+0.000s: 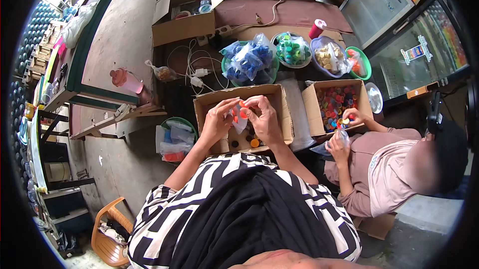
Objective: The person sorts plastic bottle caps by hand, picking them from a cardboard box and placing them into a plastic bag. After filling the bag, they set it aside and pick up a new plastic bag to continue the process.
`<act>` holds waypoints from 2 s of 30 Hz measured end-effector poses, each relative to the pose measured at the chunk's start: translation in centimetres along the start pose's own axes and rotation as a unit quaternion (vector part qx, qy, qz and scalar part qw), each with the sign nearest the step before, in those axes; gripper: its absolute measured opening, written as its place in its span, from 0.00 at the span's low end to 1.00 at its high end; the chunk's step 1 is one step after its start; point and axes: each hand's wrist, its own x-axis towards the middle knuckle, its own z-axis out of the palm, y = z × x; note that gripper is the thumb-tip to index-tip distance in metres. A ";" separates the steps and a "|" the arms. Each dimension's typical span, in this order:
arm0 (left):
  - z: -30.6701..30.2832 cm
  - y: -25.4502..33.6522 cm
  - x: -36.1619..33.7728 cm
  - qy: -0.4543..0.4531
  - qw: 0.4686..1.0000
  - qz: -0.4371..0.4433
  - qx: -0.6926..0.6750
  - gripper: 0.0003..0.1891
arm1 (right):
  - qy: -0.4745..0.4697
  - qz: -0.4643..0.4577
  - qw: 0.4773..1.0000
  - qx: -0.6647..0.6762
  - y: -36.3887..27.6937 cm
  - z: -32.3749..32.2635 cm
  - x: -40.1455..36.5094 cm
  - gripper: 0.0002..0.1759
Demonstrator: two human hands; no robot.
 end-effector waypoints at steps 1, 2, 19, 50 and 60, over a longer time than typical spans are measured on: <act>0.0 -0.1 -0.1 0.002 1.000 0.001 0.000 0.29 | -0.001 -0.002 1.000 0.000 -0.1 0.1 0.0 0.10; 0.0 0.0 -0.1 0.000 1.000 -0.002 0.002 0.29 | 0.021 0.001 1.000 0.023 -0.2 0.3 -0.1 0.10; -6.7 0.8 -1.3 0.132 0.991 0.002 0.009 0.31 | -0.103 0.179 0.942 -0.263 12.6 -0.9 -3.3 0.23; -5.2 -1.6 -0.5 0.091 0.990 -0.011 0.106 0.28 | -0.203 0.338 0.797 -0.457 21.1 -0.9 -8.0 0.14; -5.9 -1.4 -1.6 0.091 0.992 -0.027 0.081 0.28 | -0.265 0.359 0.774 -0.449 18.5 -1.9 -7.7 0.27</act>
